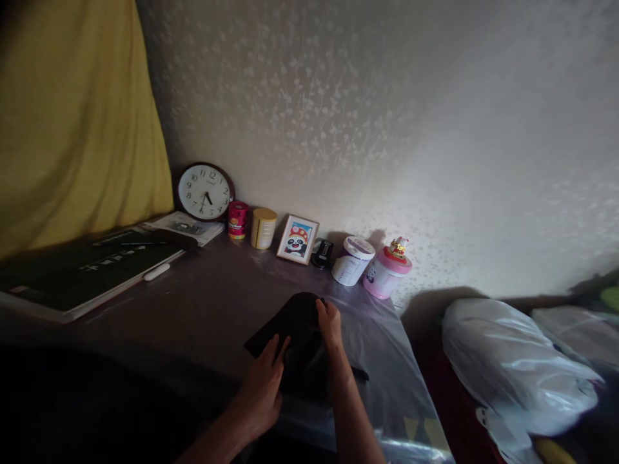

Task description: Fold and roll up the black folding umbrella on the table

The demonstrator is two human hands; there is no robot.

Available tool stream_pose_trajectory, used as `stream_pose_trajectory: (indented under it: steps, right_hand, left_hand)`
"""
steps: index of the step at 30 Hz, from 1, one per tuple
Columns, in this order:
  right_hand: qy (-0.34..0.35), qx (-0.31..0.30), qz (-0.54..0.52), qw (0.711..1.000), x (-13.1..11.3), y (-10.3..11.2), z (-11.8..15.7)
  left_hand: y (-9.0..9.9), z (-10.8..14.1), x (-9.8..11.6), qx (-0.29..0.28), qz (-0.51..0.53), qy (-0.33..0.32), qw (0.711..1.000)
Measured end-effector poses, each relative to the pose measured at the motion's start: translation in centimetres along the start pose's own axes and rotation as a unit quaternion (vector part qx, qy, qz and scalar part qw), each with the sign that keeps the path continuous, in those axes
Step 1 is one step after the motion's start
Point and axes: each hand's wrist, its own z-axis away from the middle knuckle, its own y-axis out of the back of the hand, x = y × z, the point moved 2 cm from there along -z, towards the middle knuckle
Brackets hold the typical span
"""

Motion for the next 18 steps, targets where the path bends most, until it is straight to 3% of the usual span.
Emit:
stream_pose_trajectory:
  steps: [6,12,18]
  right_hand:
    - [-0.001,-0.007,0.023,1.000,0.1,-2.6,-0.9]
    - [-0.004,-0.071,0.023,0.997,-0.3,-4.3,-0.2]
    - [0.116,-0.121,0.111,0.980,-2.0,-4.2,2.0]
  left_hand:
    - [0.2,-0.1,-0.2,-0.004,0.021,-0.013,1.000]
    - [0.3,0.0,-0.3,0.012,0.017,-0.017,1.000]
    - [0.9,0.7,-1.5,0.040,0.009,-0.020,0.999]
